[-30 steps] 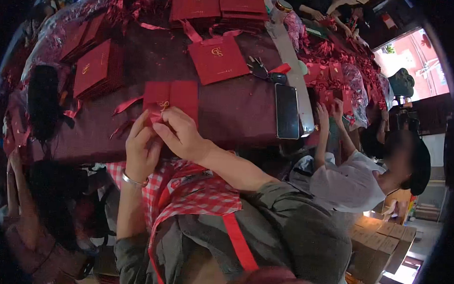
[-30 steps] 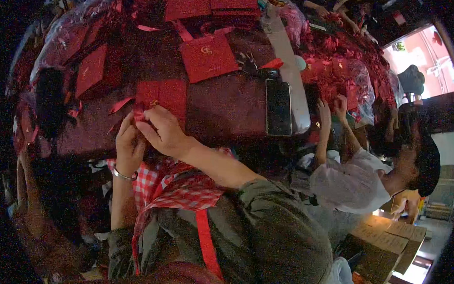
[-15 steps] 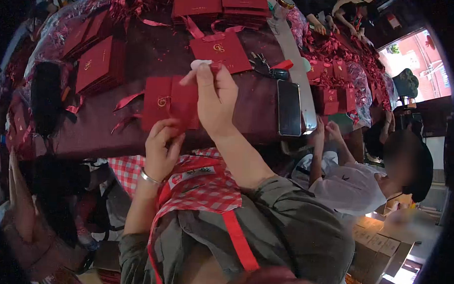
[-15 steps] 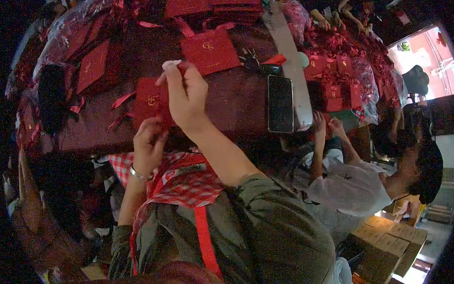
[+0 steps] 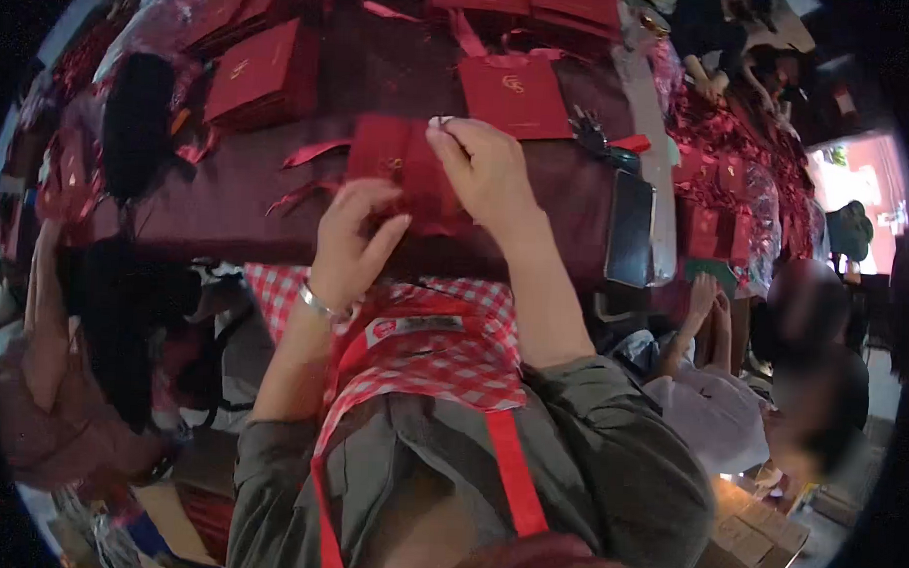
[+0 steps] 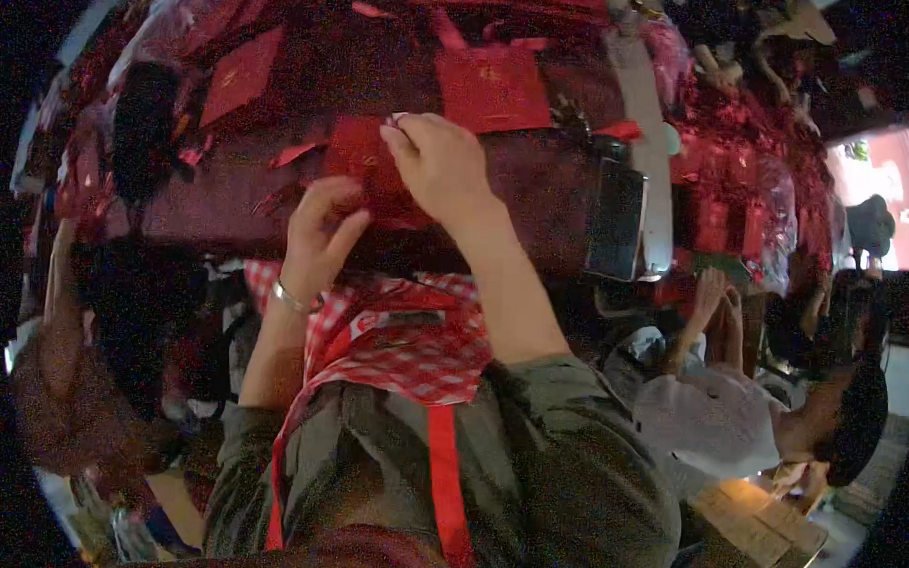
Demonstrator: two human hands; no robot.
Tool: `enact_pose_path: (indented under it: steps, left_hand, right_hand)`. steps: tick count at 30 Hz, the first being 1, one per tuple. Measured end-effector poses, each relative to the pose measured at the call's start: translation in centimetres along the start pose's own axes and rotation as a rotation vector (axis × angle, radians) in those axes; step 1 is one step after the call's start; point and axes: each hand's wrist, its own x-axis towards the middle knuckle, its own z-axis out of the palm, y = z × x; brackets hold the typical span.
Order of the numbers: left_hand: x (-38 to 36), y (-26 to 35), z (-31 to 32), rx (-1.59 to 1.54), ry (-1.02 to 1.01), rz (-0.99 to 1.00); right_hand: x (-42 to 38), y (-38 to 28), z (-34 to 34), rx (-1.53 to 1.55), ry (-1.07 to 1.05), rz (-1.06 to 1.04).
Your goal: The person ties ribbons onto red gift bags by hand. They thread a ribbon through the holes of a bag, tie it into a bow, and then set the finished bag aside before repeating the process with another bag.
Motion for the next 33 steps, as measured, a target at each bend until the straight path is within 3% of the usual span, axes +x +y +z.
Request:
enact_pose_path:
  steps: [5, 9, 11, 14, 21, 23, 25, 27, 29, 33]
  left_hand:
    - [3.0, -5.4, -3.1, -0.041, 0.209, -0.224]
    - [5.3, -7.3, -3.4, -0.014, 0.101, -0.408]
    - [5.6, -9.8, -2.7, -0.074, 0.053, -0.355]
    - [6.3, -8.0, -2.4, -0.038, -0.055, -0.550]
    - [5.9, -10.1, -1.6, -0.077, -0.016, -0.584]
    - [5.9, -10.5, -1.2, 0.122, -0.074, -0.420]
    - [5.9, -10.3, -1.0, 0.116, -0.042, -0.427]
    - [6.1, -9.6, -0.9, 0.109, -0.016, -0.432]
    - [6.5, -8.7, -1.0, -0.248, -0.252, -0.551]
    - [6.2, -8.0, -0.5, -0.592, -0.177, -0.653]
  right_hand:
    - [0.3, 0.3, 2.9, -0.138, -0.160, 0.006]
    - [1.1, 1.4, 4.9, -0.137, -0.251, 0.019]
    - [0.8, 2.3, 5.3, -0.106, -0.250, 0.010]
    - [0.4, 3.1, 5.4, -0.020, -0.287, 0.030]
    - [-0.4, 3.6, 5.5, 0.018, -0.272, 0.066]
    - [-0.7, 3.5, 5.5, 0.020, -0.293, 0.078]
    - [-1.0, 3.5, 5.9, 0.051, -0.176, -0.031]
    - [-0.9, 3.5, 5.7, 0.026, -0.219, -0.021]
    - [-0.9, 3.4, 5.4, 0.000, -0.265, -0.012]
    - [-0.9, 3.3, 5.1, 0.027, -0.289, 0.012]
